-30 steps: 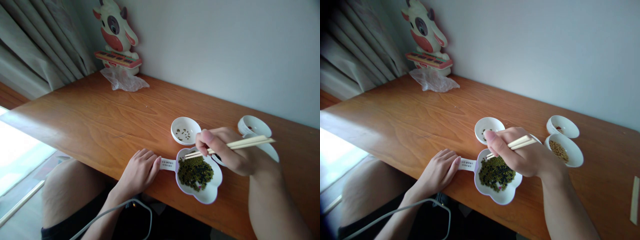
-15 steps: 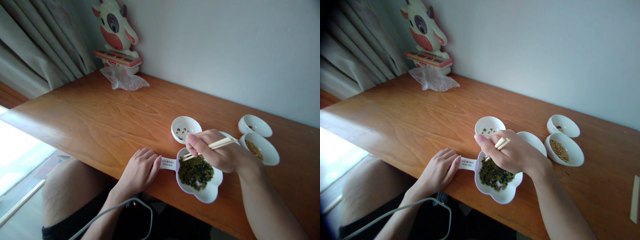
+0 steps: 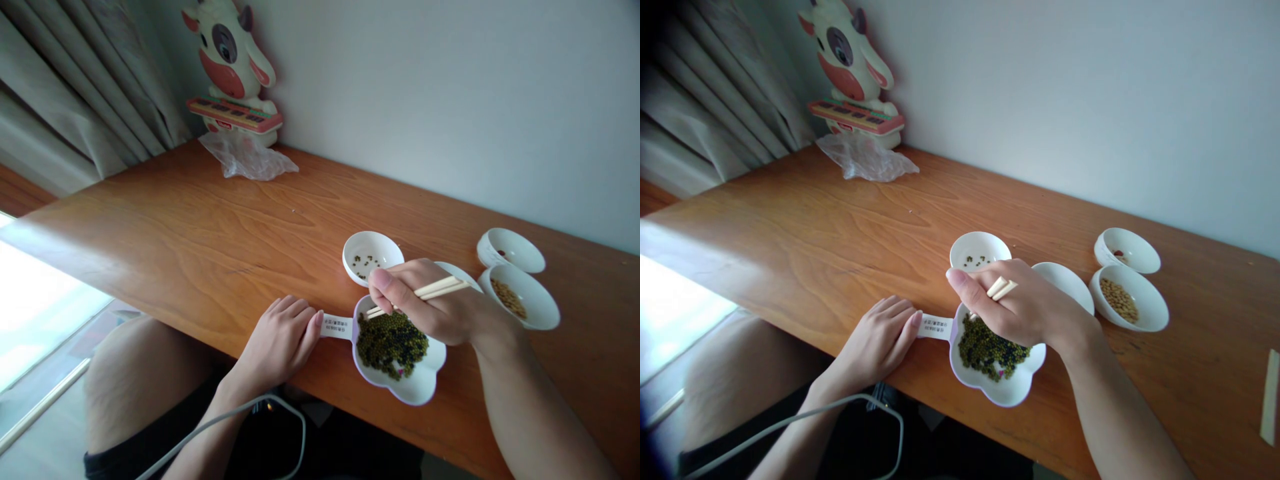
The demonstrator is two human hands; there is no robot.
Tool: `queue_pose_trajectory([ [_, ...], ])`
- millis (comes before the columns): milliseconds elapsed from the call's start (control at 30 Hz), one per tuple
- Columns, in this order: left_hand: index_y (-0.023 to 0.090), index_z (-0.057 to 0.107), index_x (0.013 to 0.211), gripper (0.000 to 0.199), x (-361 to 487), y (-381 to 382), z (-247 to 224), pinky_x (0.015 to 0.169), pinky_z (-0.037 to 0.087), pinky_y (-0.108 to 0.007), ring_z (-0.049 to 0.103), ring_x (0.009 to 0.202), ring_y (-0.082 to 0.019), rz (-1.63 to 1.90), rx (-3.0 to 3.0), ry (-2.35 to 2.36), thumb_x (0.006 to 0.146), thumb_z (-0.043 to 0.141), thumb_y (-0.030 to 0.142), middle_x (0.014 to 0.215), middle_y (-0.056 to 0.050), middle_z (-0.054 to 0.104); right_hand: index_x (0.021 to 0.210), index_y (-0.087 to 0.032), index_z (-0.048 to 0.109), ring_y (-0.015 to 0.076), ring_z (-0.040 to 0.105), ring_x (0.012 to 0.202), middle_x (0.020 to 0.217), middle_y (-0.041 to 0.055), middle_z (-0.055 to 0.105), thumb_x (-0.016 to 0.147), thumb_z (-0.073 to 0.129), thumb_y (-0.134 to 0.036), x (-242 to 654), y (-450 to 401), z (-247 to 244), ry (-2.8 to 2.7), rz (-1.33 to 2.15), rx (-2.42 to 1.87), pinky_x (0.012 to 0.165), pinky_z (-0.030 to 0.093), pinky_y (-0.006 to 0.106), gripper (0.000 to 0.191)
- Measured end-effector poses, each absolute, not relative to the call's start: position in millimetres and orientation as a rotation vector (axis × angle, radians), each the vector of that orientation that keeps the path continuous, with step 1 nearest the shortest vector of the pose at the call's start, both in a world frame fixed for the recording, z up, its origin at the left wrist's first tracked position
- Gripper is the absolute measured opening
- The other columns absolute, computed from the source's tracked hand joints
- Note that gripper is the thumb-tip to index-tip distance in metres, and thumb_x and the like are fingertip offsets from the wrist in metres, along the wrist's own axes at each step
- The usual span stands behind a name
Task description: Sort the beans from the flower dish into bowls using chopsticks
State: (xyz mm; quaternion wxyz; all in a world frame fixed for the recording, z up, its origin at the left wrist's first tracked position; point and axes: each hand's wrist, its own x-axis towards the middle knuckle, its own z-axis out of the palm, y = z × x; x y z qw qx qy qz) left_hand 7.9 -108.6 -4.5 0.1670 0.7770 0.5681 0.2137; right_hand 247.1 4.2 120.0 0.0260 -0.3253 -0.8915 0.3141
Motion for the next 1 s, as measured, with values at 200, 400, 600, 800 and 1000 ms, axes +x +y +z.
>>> queue_pose_trajectory([
  [200, 0.021, 0.054, 0.081, 0.042, 7.2, -109.8, -5.1, 0.082, 0.044, -0.04, 0.05, 0.075, -0.02, 0.616, 2.208, 1.612, 0.114, 0.031, 0.032, 0.084, -0.004, 0.06, 0.076, -0.02, 0.053, 0.0129, 0.049, 0.066, 0.07, -0.0021, 0.059, 0.112, 0.023, -0.061, 248.3, 3.6, 120.5, -2.751, 0.985, -0.986, 0.069, 0.032, 0.034, 0.062],
  [400, 0.021, 0.054, 0.08, 0.042, 7.3, -110.0, -3.5, 0.081, 0.044, -0.039, 0.051, 0.075, -0.02, 0.619, 2.199, 1.612, 0.114, 0.032, 0.032, 0.083, -0.004, 0.06, 0.076, -0.02, 0.051, 0.0126, 0.048, 0.065, 0.069, -0.0021, 0.057, 0.111, 0.023, -0.061, 248.4, 3.9, 120.8, -2.752, 0.982, -0.956, 0.068, 0.031, 0.034, 0.061],
  [600, 0.021, 0.055, 0.08, 0.042, 7.7, -108.9, -3.5, 0.081, 0.044, -0.039, 0.051, 0.075, -0.02, 0.625, 2.207, 1.609, 0.114, 0.033, 0.031, 0.082, -0.004, 0.06, 0.074, -0.02, 0.049, 0.0121, 0.046, 0.064, 0.069, -0.0024, 0.056, 0.111, 0.023, -0.061, 245.5, 2.4, 119.9, -2.75, 1.007, -0.975, 0.066, 0.032, 0.033, 0.061],
  [800, 0.021, 0.054, 0.079, 0.041, 7.8, -109.4, -4.6, 0.081, 0.044, -0.039, 0.051, 0.074, -0.02, 0.624, 2.212, 1.615, 0.113, 0.033, 0.031, 0.082, -0.004, 0.06, 0.073, -0.019, 0.048, 0.0117, 0.044, 0.062, 0.065, -0.0028, 0.052, 0.112, 0.026, -0.06, 245.6, 2.7, 120.1, -2.737, 0.972, -0.99, 0.065, 0.03, 0.034, 0.06],
  [1000, 0.021, 0.055, 0.08, 0.041, 6.9, -109.5, -3.8, 0.081, 0.045, -0.039, 0.052, 0.075, -0.02, 0.615, 2.23, 1.616, 0.113, 0.033, 0.031, 0.083, -0.004, 0.061, 0.072, -0.019, 0.053, 0.0128, 0.048, 0.062, 0.066, -0.0006, 0.057, 0.112, 0.025, -0.058, 255.7, 4.4, 126.8, -2.668, 1.021, -0.938, 0.064, 0.031, 0.034, 0.062],
])
